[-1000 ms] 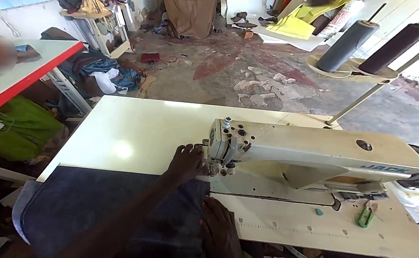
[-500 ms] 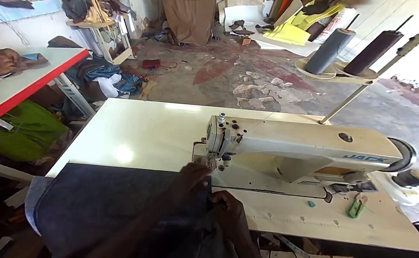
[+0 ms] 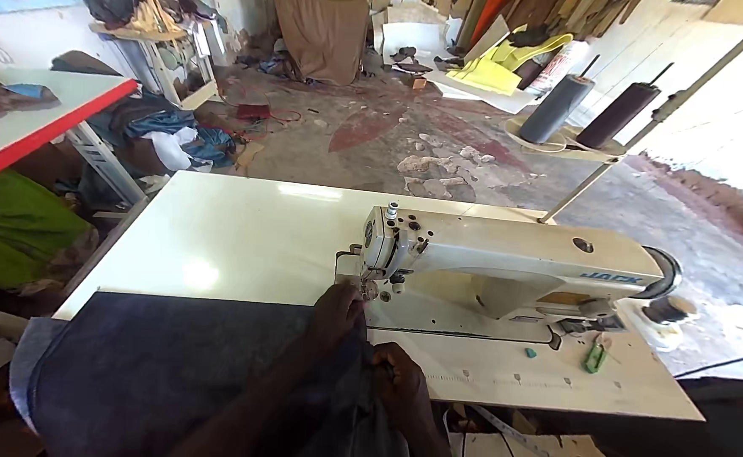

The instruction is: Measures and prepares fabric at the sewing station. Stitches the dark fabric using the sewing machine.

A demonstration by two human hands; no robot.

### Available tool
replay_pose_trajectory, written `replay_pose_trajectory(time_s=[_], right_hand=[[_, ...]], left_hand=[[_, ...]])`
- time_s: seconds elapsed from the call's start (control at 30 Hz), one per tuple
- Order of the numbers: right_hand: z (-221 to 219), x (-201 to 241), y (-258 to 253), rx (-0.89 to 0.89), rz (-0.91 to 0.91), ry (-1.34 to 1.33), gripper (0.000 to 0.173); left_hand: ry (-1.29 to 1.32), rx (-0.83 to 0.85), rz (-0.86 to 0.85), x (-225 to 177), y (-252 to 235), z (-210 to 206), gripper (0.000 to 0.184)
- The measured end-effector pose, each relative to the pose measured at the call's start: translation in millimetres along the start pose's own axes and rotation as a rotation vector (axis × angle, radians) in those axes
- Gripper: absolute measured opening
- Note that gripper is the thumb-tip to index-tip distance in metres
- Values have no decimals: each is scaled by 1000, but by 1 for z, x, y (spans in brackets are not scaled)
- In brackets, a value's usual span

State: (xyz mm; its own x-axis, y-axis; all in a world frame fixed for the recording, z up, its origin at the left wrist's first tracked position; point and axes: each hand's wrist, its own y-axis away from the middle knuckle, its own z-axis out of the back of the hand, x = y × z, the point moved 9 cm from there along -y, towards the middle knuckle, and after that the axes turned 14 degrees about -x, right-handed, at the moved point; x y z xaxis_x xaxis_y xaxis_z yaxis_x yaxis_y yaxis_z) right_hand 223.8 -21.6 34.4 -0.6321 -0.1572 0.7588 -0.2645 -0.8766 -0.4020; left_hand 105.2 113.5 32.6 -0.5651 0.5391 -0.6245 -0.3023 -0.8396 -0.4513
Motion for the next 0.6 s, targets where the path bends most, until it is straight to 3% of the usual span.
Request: replay_pose_trajectory(time_s=[0.17, 0.3, 0.37, 0.47, 0.6], right_hand=[[4, 4, -1, -71, -10, 28, 16], [6, 4, 1, -38, -51, -1, 16], [19, 2, 1, -21, -93, -26, 16], [86, -24, -6, -217, -169, 82, 26], [232, -96, -25, -535, -302, 445, 28]], left_hand=[[176, -117, 6, -6, 2, 20, 25], [-36, -213, -158, -34, 14, 46, 27], [-22, -195, -180, -38, 22, 41, 28], [107, -96, -99, -26, 30, 16, 29], [237, -18, 21, -11, 27, 9, 26]])
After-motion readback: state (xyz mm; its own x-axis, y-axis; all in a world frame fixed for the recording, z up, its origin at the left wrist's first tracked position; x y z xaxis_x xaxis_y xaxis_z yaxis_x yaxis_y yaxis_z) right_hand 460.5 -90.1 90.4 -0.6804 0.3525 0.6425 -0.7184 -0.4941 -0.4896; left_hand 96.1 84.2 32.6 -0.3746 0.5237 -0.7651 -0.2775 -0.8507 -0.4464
